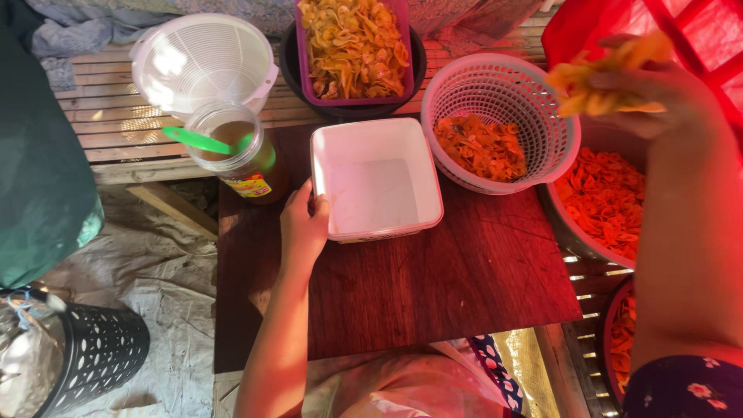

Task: The person moves fruit slices between various bins, colanders, and bowls by hand, then uses a scoop to transfer items from a jar into a container.

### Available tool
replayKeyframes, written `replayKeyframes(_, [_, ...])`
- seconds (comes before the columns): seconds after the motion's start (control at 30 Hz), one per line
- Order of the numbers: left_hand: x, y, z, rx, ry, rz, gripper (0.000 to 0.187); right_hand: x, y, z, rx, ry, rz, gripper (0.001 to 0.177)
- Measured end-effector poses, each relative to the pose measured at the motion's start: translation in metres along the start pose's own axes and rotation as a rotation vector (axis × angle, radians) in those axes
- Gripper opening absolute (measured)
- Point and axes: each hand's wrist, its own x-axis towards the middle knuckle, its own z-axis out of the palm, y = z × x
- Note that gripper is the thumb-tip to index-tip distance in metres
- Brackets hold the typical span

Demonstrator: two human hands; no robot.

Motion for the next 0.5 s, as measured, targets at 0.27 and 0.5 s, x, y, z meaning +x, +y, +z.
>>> replayKeyframes(0.27, [0.000, 0.001, 0.003, 0.003, 0.021, 0.006, 0.035, 0.048, 0.066, 0.215, -0.375, -0.269, 0.131, 0.041])
replayKeyframes(0.5, [-0.002, 0.007, 0.005, -0.003, 0.038, -0.021, 0.035, 0.061, 0.187, 0.264, -1.101, -0.380, -0.169, 0.084])
